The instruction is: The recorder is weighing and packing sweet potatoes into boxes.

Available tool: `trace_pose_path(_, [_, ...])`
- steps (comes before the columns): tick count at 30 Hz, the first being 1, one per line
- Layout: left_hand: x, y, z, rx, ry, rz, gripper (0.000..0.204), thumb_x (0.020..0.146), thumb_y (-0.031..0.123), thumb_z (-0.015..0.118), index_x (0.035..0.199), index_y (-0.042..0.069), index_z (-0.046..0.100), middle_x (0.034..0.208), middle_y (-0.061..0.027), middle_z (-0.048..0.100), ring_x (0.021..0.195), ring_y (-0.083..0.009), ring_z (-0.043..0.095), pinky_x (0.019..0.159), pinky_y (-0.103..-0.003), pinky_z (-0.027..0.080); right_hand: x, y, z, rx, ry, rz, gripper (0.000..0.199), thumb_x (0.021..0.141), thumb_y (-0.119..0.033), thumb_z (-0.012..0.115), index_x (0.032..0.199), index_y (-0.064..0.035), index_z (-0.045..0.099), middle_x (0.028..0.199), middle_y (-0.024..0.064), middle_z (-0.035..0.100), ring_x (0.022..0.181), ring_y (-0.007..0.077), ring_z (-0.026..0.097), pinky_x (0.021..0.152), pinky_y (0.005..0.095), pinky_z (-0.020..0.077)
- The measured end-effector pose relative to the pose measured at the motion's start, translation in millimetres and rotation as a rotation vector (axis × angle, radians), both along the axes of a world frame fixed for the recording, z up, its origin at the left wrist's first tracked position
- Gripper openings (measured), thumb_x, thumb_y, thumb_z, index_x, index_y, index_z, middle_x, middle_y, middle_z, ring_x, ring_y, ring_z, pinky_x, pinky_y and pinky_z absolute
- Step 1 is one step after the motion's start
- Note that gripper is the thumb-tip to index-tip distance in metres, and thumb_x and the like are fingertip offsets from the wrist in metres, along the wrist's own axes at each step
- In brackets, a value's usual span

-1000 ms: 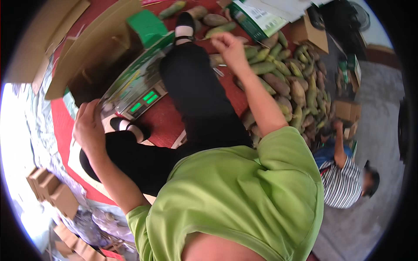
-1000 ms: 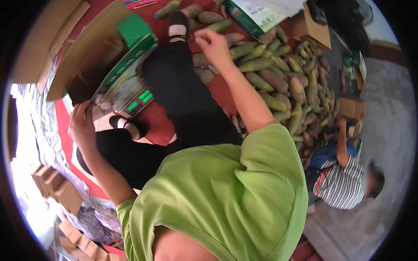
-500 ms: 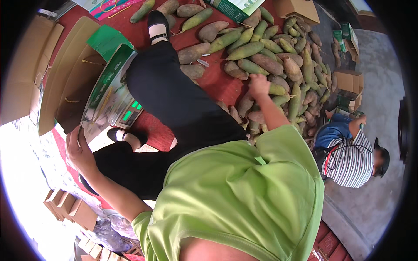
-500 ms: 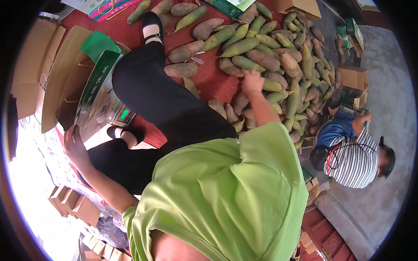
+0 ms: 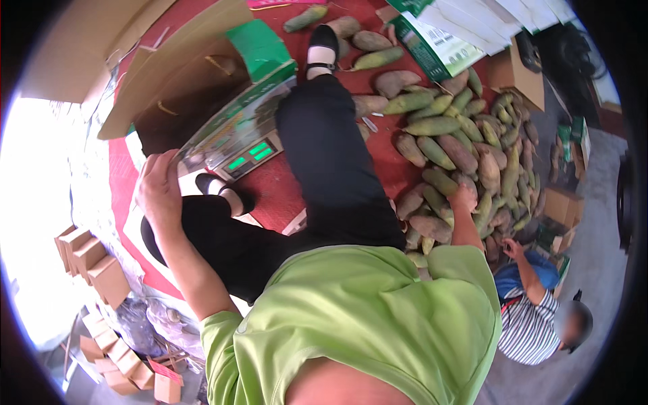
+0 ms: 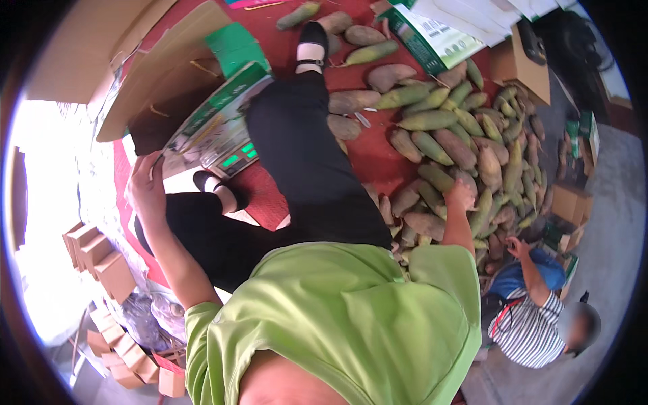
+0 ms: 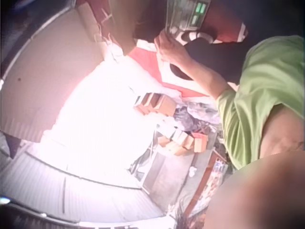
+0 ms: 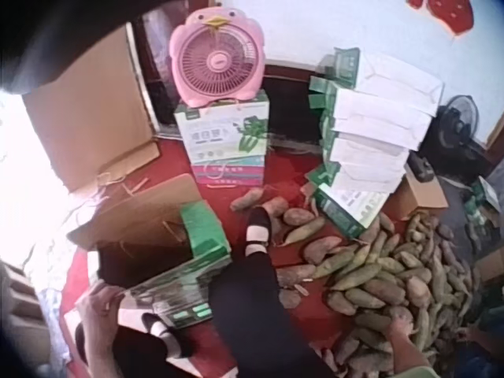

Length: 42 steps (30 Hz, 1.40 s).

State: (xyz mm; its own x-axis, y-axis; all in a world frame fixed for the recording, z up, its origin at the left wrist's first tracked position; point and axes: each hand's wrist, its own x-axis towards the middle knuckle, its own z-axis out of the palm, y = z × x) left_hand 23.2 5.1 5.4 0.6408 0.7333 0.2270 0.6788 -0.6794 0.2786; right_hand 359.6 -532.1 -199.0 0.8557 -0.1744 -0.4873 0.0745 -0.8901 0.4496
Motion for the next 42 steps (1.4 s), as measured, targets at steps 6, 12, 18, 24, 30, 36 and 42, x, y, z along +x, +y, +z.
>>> trace_pose_path(6, [-1,0,3,-0.015,0.028,0.03,0.01,0.087,0.016,0.063,0.093,0.013,0.07,0.084,-0.004,0.063,0.084,-0.0259,0.063,0.071,-0.037,0.049,5,30,-8,0.128,0.025,0.111,0.06,0.069,-0.035,0.08,0.117,-0.0095,0.055,0.12,0.0135,0.06,0.111,0.0313,0.06,0.089,0.0444,0.0517])
trace_pose_path(12, [-3,2,3,0.001,0.062,0.033,0.009,0.085,0.016,0.063,0.091,0.014,0.069,0.083,-0.0015,0.062,0.084,-0.0241,0.063,0.071,-0.038,0.05,15,71,22,0.28,-0.055,0.179,0.054,0.069,-0.036,0.079,0.109,-0.0047,0.06,0.112,0.0181,0.064,0.106,0.034,0.062,0.087,0.044,0.051])
trace_pose_path(18, [-4,4,3,0.011,0.044,0.015,0.007,0.084,0.015,0.063,0.089,0.014,0.069,0.082,-0.0018,0.061,0.084,-0.0235,0.062,0.074,-0.038,0.05,48,137,91,0.959,-0.255,0.341,0.058,0.072,-0.027,0.078,0.118,0.0017,0.058,0.107,0.0217,0.065,0.101,0.0347,0.063,0.087,0.0395,0.0482])
trace_pose_path(24, [-5,4,3,0.035,0.031,-0.003,0.007,0.083,0.015,0.064,0.087,0.014,0.069,0.078,-0.0022,0.059,0.083,-0.0226,0.062,0.074,-0.038,0.05,40,283,210,1.297,-0.325,0.641,0.052,0.075,-0.022,0.077,0.117,0.0007,0.058,0.109,0.0182,0.065,0.101,0.0292,0.062,0.088,0.0368,0.0472])
trace_pose_path(30, [-8,3,4,0.054,0.03,-0.017,0.007,0.082,0.015,0.064,0.087,0.014,0.069,0.078,-0.0021,0.059,0.082,-0.0226,0.062,0.073,-0.038,0.05,-16,413,263,1.454,-0.151,1.136,0.048,0.073,-0.029,0.076,0.114,-0.0086,0.061,0.109,0.0094,0.064,0.1,0.0289,0.062,0.084,0.0367,0.0495])
trace_pose_path(36, [-6,4,-1,0.063,0.032,-0.025,0.007,0.083,0.015,0.063,0.087,0.015,0.069,0.078,-0.0018,0.059,0.082,-0.0232,0.063,0.072,-0.038,0.05,-91,494,218,1.34,0.078,1.282,0.05,0.077,-0.035,0.071,0.116,-0.0057,0.061,0.116,0.0131,0.063,0.106,0.0306,0.06,0.09,0.0388,0.047])
trace_pose_path(42, [-10,3,3,-0.014,0.055,-0.009,0.01,0.087,0.018,0.06,0.093,0.015,0.068,0.084,-0.0023,0.061,0.085,-0.0262,0.062,0.07,-0.04,0.05,-73,482,217,1.567,0.451,1.203,0.048,0.083,-0.033,0.068,0.119,-0.0021,0.063,0.116,0.0151,0.065,0.107,0.0253,0.062,0.093,0.0321,0.0467])
